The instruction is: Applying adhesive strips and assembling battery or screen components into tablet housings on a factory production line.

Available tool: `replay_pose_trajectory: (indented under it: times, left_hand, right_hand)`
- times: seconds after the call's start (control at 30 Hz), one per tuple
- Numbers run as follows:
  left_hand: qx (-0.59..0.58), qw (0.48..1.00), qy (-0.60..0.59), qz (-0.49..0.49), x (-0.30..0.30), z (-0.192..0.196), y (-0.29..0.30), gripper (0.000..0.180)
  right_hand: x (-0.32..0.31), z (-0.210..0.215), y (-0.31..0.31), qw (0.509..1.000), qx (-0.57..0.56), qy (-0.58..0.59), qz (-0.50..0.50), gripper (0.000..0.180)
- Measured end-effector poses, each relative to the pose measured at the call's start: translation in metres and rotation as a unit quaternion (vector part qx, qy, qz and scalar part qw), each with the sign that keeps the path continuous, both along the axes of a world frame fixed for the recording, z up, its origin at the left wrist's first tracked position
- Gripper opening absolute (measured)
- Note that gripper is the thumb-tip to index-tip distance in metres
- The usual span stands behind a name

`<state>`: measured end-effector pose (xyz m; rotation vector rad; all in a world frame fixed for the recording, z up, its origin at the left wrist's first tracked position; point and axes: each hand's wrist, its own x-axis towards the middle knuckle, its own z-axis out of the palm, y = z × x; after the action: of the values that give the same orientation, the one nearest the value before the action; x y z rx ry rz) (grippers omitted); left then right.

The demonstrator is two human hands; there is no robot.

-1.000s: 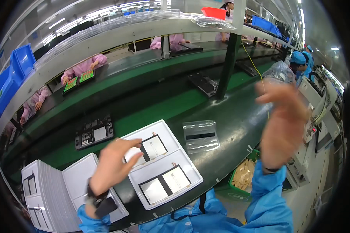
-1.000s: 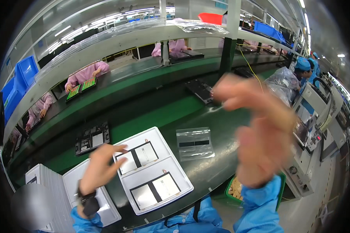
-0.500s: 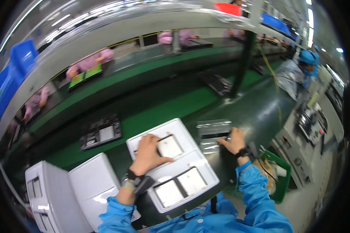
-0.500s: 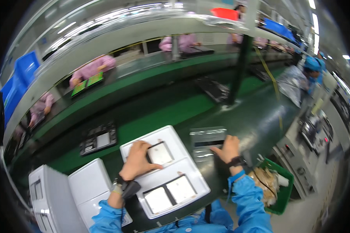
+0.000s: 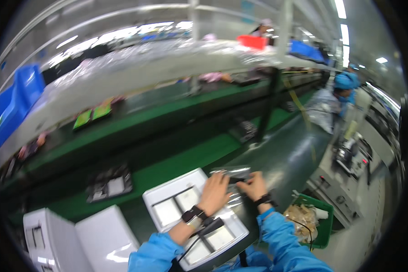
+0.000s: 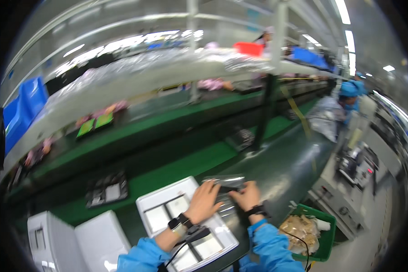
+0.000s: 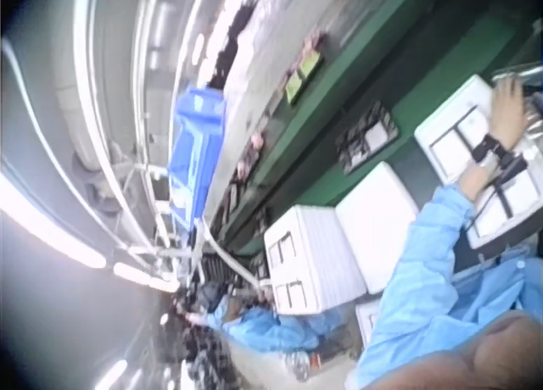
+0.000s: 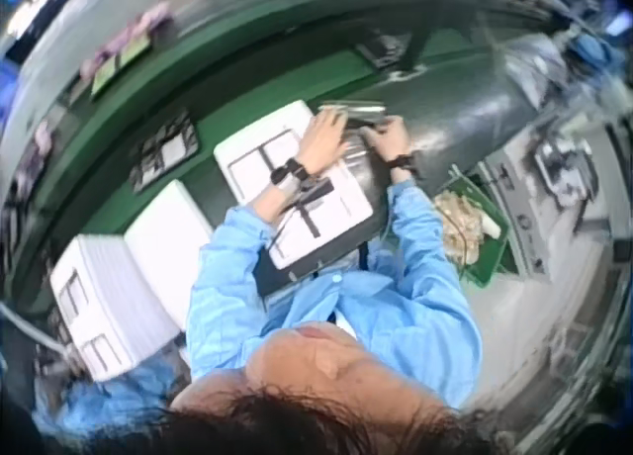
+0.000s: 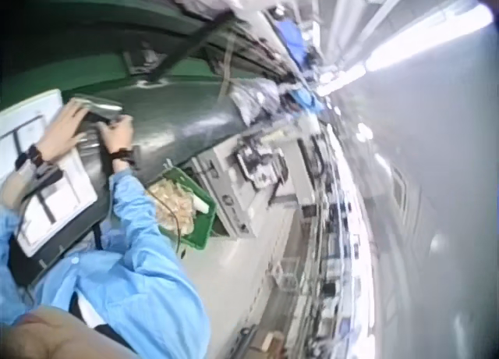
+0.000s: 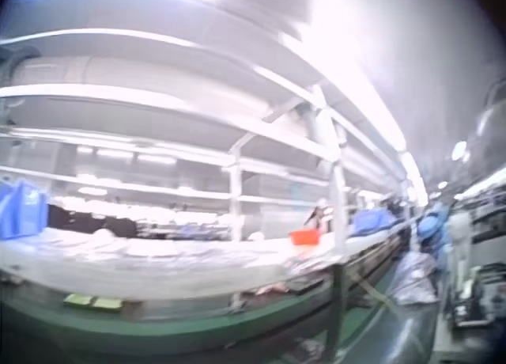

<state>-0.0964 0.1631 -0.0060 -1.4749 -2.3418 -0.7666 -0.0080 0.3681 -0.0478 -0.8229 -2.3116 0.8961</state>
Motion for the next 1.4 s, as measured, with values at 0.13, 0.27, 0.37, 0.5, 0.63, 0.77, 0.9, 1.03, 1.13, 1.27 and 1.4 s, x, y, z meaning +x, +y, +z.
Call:
replay_pose_trajectory:
  times: [0.13, 0.27, 0.37, 0.5, 0.63, 0.77, 0.9, 1.03, 1.13, 1.27, 1.4]
  left_hand:
    - [-0.039, 0.998, -0.038, -0.002, -0.007, -0.021, 0.009, 0.061]
    - [-0.051, 0.997, -0.065, -0.009, -0.001, -0.007, 0.01, 0.062]
    - [-0.03, 0.996, -0.079, -0.01, -0.008, -0.018, 0.01, 0.061]
    - [-0.049, 0.993, -0.098, -0.033, -0.013, -0.013, 0.008, 0.061]
    - [-0.029, 0.998, -0.06, 0.008, -0.013, -0.019, 0.015, 0.064]
    - [-0.088, 0.992, -0.09, 0.004, -0.017, -0.013, 0.018, 0.064]
    - [-0.164, 0.984, -0.066, 0.0, -0.022, -0.007, 0.022, 0.068]
    - [-0.142, 0.986, -0.061, 0.059, -0.02, -0.003, 0.036, 0.064]
    - [-0.087, 0.993, -0.043, 0.061, -0.019, -0.014, 0.039, 0.045]
    - [-0.06, 0.994, -0.068, 0.062, -0.015, -0.008, 0.039, 0.038]
    - [-0.036, 0.996, -0.065, 0.055, -0.019, -0.014, 0.036, 0.033]
  right_hand:
    - [-0.014, -0.04, 0.004, 0.994, 0.071, 0.088, 0.006, 0.043]
    - [-0.02, -0.019, -0.031, 0.954, -0.146, 0.253, 0.068, 0.026]
    - [-0.034, -0.023, -0.054, 0.942, -0.21, 0.262, 0.018, 0.024]
    - [-0.039, -0.027, -0.055, 0.967, -0.006, 0.222, -0.121, 0.038]
    - [-0.046, -0.035, -0.042, 0.96, 0.055, 0.225, -0.158, 0.056]
    - [-0.046, -0.039, -0.029, 0.967, 0.055, 0.19, -0.158, 0.069]
    - [-0.036, -0.015, -0.036, 0.953, -0.068, 0.279, -0.095, 0.071]
    - [-0.036, -0.011, -0.04, 0.937, -0.066, 0.333, -0.083, 0.065]
    - [-0.04, -0.021, -0.04, 0.94, -0.048, 0.336, -0.039, 0.043]
    - [-0.034, -0.012, -0.056, 0.937, -0.132, 0.324, -0.006, 0.055]
    - [-0.036, -0.016, -0.062, 0.941, -0.185, 0.282, -0.012, 0.073]
